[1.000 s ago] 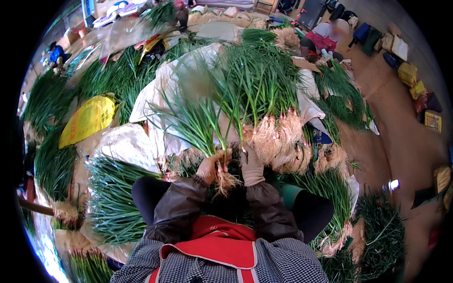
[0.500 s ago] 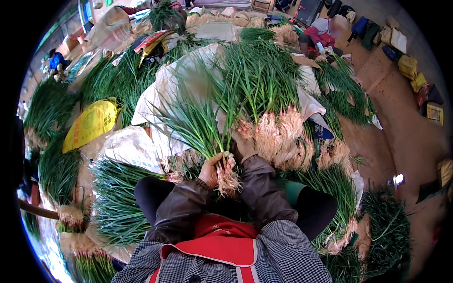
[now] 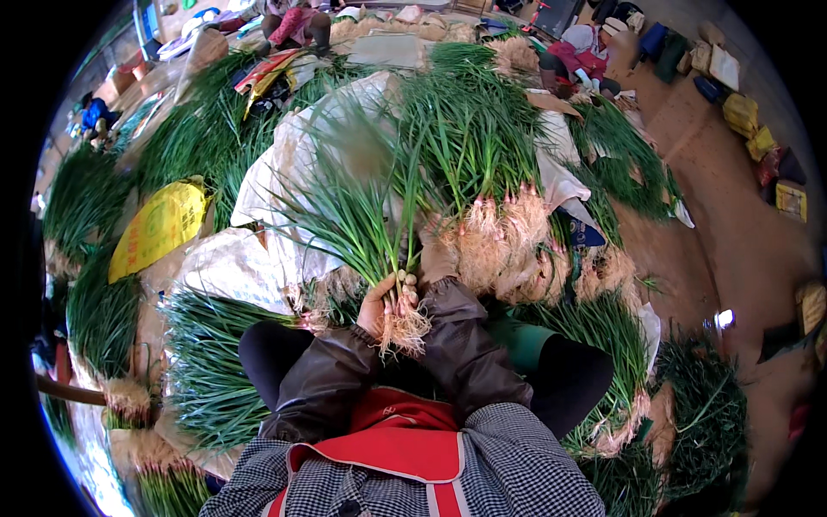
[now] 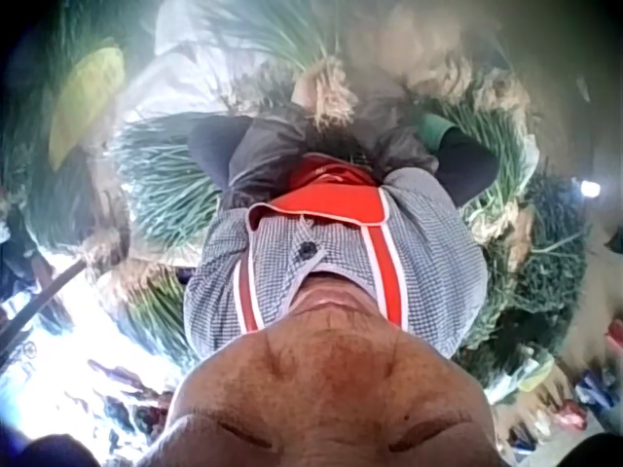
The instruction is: The person is gathering handfuls of green onions from a large pile on the floor and organizing them into bundles by hand.
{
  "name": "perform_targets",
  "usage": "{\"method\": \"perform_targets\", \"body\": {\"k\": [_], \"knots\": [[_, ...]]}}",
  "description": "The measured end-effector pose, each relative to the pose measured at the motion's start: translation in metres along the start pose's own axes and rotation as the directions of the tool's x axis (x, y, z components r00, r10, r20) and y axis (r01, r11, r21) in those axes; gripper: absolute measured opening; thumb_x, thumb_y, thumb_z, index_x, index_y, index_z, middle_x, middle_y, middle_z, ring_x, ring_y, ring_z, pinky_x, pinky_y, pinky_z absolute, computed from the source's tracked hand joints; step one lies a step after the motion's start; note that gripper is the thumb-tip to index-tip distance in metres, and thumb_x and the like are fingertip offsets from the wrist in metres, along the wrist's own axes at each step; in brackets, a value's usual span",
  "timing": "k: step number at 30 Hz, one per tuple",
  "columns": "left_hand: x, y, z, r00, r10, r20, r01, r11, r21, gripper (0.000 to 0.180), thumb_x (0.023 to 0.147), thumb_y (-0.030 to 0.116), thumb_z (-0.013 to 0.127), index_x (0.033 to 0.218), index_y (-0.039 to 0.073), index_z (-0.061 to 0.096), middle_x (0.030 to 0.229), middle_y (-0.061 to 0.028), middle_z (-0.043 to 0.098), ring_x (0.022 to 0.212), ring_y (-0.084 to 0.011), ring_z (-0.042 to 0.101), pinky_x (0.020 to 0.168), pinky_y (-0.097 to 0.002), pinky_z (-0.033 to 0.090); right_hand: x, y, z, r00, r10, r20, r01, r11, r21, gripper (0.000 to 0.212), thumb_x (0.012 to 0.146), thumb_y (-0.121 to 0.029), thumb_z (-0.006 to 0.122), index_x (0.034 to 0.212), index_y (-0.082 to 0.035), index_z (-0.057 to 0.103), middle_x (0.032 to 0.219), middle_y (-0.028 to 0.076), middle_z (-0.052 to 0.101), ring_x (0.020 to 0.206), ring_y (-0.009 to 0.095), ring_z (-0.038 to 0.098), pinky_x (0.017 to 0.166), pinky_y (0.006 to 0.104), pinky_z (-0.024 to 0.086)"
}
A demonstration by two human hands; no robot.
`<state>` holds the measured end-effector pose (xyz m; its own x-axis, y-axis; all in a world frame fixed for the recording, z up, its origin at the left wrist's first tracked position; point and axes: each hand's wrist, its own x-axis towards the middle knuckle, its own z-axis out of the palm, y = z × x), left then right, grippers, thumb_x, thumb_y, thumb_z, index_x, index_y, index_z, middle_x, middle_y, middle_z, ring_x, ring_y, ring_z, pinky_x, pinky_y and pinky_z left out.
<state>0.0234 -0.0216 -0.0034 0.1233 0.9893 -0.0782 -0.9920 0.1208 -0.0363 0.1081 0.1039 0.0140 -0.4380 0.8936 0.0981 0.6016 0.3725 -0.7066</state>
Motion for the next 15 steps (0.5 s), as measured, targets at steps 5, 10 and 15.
{"method": "perform_targets", "body": {"k": [5,10,15], "knots": [[0.002,0.001,-0.005,0.992,0.060,-0.109,-0.044,0.989,0.143,0.022,0.090,0.020,0.050,0.100,0.000,0.053,0.086,-0.0103,0.060,0.072,-0.0226,0.059,0.058,-0.0307,0.052,-0.015,-0.011,0.010,0.924,0.326,-0.201,-0.055,0.633,0.772,0.033,0.093,-0.032,0.043,0.112,-0.008,0.056,0.096,0.008,0.062,0.082,0.019,0.058,0.073,0.0317,0.047],[0.004,-0.001,-0.007,0.979,0.041,-0.201,0.014,0.964,0.265,0.024,0.091,0.022,0.048,0.099,0.001,0.054,0.085,-0.0100,0.060,0.070,-0.0196,0.059,0.054,-0.0282,0.051,-0.007,-0.012,0.010,0.911,0.200,-0.362,-0.004,0.879,0.476,0.037,0.093,-0.039,0.040,0.103,-0.009,0.058,0.076,0.012,0.061,0.067,0.023,0.058,0.057,0.0363,0.046],[0.000,-0.002,-0.008,0.972,0.115,-0.207,-0.017,0.905,0.425,0.025,0.091,0.021,0.048,0.101,-0.001,0.053,0.085,-0.0099,0.058,0.069,-0.0162,0.057,0.051,-0.0222,0.046,0.029,-0.009,-0.032,0.819,0.422,-0.390,-0.307,0.895,0.325,0.043,0.090,-0.044,0.042,0.096,-0.004,0.058,0.075,0.013,0.061,0.065,0.028,0.058,0.057,0.0391,0.045]]}}
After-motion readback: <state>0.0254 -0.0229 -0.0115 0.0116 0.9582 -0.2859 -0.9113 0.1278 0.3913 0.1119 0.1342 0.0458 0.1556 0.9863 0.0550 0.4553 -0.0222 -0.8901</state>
